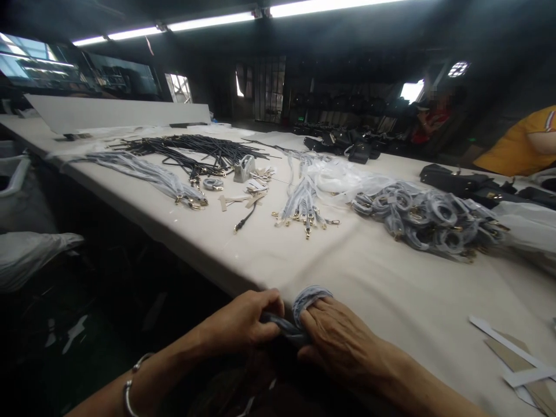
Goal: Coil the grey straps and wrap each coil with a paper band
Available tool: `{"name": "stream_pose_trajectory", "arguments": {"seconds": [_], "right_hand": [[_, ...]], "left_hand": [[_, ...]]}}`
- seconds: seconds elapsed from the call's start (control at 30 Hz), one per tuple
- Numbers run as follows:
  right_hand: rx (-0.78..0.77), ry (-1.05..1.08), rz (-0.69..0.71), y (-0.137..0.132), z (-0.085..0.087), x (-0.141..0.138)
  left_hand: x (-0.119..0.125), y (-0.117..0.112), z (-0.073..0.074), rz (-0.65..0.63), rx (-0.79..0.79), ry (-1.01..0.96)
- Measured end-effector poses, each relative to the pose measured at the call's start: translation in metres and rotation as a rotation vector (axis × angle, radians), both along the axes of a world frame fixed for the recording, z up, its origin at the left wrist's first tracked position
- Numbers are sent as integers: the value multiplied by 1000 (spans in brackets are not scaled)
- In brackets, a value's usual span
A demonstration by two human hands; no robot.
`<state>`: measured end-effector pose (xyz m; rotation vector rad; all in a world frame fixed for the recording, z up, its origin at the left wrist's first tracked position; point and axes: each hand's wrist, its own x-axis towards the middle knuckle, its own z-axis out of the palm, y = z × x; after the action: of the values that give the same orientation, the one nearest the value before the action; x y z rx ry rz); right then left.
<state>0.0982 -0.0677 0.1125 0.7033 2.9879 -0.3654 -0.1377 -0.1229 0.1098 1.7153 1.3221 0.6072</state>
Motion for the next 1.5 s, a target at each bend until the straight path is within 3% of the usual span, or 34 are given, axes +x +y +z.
{"name": "stream_pose_trajectory", "arguments": {"seconds": [0.13,0.2,0.4,0.53,0.67,0.83,1.1,1.27,1.5], "right_hand": [[-81,-49,-116,-8,14,0],[-211,-16,-166,-9,22,-1],[-1233,434,-435,-10,19,9],[-1595,825,-576,-12,6,21],[-1848,986,-661,-16,-4,31],[-1979,1007,-548,-20,-9,37],[-1947,1008,-482,-21,-20,43],[-1912,970,-516,-22,-26,46],[-1894,928,-485,-19,-35,45]], "left_hand": [[-6,13,-1,-14,2,-115],[-4,20,-7,-17,-30,-208],[17,24,-16,8,-126,-491],[32,16,-19,-57,-313,-734],[45,9,-20,-20,-413,-956],[58,6,-18,-28,-502,-1120],[78,-4,-23,42,-673,-1152],[85,-8,-30,125,-630,-1139],[86,-4,-32,39,-656,-1220]]}}
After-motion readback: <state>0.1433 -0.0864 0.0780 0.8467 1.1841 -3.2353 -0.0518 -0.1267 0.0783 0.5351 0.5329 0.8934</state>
